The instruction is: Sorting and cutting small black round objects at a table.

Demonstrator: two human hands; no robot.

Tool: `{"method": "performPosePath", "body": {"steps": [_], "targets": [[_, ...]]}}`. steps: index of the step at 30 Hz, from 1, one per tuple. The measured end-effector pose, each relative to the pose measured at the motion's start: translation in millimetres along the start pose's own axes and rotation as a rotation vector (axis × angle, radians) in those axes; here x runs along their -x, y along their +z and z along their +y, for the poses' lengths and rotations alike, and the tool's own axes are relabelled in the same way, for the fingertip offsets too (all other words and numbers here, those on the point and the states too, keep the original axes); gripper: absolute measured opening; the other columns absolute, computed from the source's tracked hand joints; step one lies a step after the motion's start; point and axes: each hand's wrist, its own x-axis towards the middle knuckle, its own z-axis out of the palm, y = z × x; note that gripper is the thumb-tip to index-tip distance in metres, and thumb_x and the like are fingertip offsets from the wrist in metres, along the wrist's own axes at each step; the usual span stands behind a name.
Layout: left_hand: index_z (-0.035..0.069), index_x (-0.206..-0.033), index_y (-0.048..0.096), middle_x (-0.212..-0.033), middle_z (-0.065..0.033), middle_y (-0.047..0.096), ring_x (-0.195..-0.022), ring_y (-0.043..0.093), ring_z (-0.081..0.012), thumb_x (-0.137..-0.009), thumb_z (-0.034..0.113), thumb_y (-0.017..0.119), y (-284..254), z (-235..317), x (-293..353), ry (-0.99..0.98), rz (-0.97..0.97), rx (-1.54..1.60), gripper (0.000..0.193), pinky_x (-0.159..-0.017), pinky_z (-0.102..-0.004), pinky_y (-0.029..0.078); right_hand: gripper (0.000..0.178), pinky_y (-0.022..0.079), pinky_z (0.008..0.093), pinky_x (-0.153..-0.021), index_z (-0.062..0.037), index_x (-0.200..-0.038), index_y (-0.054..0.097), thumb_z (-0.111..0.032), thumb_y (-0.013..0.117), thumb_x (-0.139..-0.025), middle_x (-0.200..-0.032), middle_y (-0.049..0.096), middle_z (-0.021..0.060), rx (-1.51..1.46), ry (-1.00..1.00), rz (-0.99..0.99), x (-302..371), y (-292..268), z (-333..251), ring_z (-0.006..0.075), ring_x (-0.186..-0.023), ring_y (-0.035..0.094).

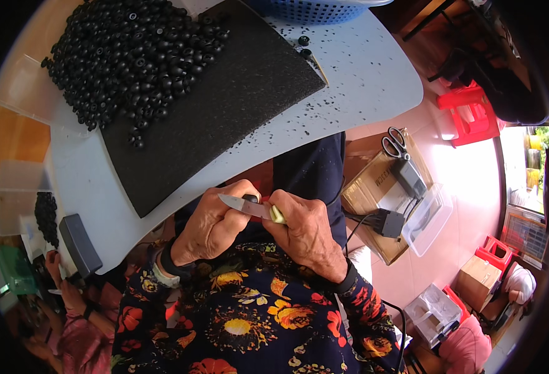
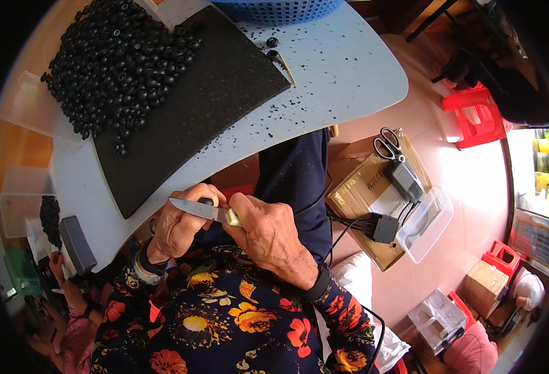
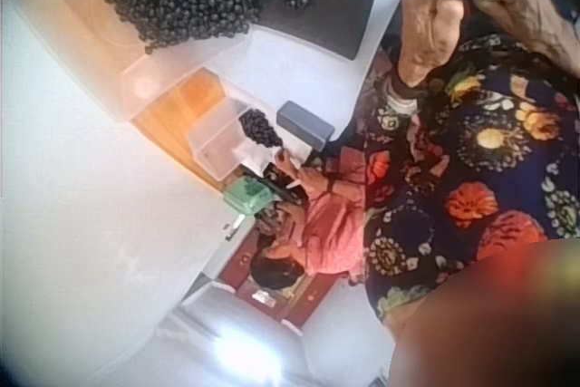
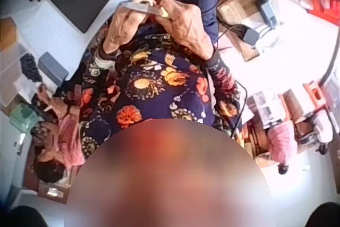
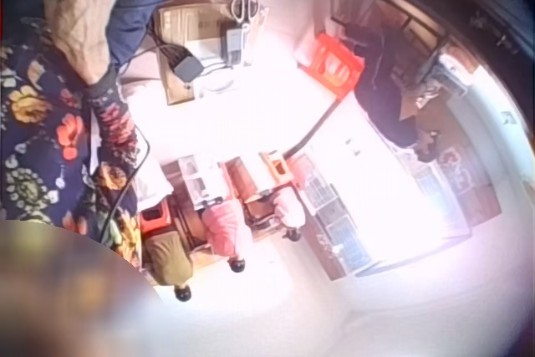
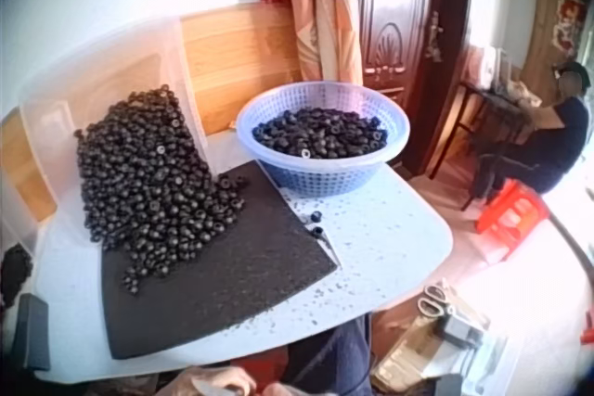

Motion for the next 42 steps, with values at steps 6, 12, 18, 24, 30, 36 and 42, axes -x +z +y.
{"method": "performPosePath", "body": {"steps": [6,12,18,24,30,36,42], "targets": [[-0.001,-0.09,0.055,-0.072,-0.0044,0.056,-0.058,0.044,-0.0066,-0.09,0.029,0.043,-8,7,0,-0.136,-0.103,-0.046,0.033,-0.054,-0.0247,0.037,0.024,0.046,0.0379,-0.05,-0.0037,-0.084,0.047,-0.01,0.069,-0.078,-0.073,0.057,0.0113,0.029,-0.025,-0.009,-3,-1,0,0.0331,-0.06,0.059],[0.002,-0.078,0.046,-0.075,-0.0087,0.06,-0.05,0.046,-0.0098,-0.078,0.018,0.043,-2,28,7,0.037,-0.169,-0.113,0.016,-0.049,-0.026,0.038,0.014,0.044,0.0446,-0.051,-0.0048,-0.086,0.049,-0.01,0.062,-0.084,-0.065,0.055,0.0158,0.222,0.18,0.051,6,7,34,0.0377,-0.059,0.057],[0.003,-0.084,0.048,-0.061,-0.0042,0.046,-0.062,0.046,-0.0151,-0.083,0.014,0.042,-6,15,7,-0.035,-0.146,0.032,0.013,-0.054,-0.0296,0.037,0.014,0.039,0.0349,-0.047,-0.001,-0.077,0.049,-0.005,0.057,-0.087,-0.055,0.046,0.0175,-0.081,0.347,0.222,18,12,25,0.0297,-0.047,0.045],[0.002,-0.087,0.049,-0.062,-0.003,0.044,-0.053,0.037,-0.0097,-0.082,0.013,0.045,-6,9,8,0.017,-0.08,0.046,0.013,-0.05,-0.0284,0.033,0.015,0.038,0.0277,-0.051,-0.0007,-0.08,0.051,-0.009,0.056,-0.091,-0.058,0.045,0.0049,-0.448,0.251,0.158,8,5,10,0.0103,-0.055,0.037],[0.001,-0.089,0.049,-0.063,-0.0044,0.043,-0.053,0.037,-0.0111,-0.082,0.009,0.044,-5,4,6,0.061,-0.074,0.006,0.011,-0.05,-0.0293,0.035,0.022,0.034,0.0244,-0.051,-0.0041,-0.081,0.052,-0.019,0.065,-0.09,-0.062,0.046,-0.0006,-0.584,0.189,0.036,-11,3,-7,0.0069,-0.059,0.038],[0.0,-0.089,0.049,-0.064,-0.0033,0.043,-0.055,0.037,-0.0096,-0.083,0.006,0.043,-2,9,3,0.096,-0.031,0.001,0.009,-0.051,-0.0281,0.035,0.022,0.038,0.0226,-0.056,-0.0033,-0.082,0.052,-0.02,0.061,-0.094,-0.066,0.05,-0.0022,-0.757,0.319,-0.019,-21,1,-10,0.0054,-0.063,0.043],[0.001,-0.089,0.05,-0.063,-0.0017,0.045,-0.058,0.041,-0.0088,-0.087,0.014,0.04,-6,9,1,-0.022,-0.058,0.163,0.016,-0.054,-0.0253,0.035,0.01,0.046,0.0232,-0.059,0.0012,-0.093,0.054,-0.009,0.055,-0.095,-0.069,0.061,0.0042,-0.489,0.295,0.038,-26,-17,-20,0.0075,-0.065,0.055]]}}
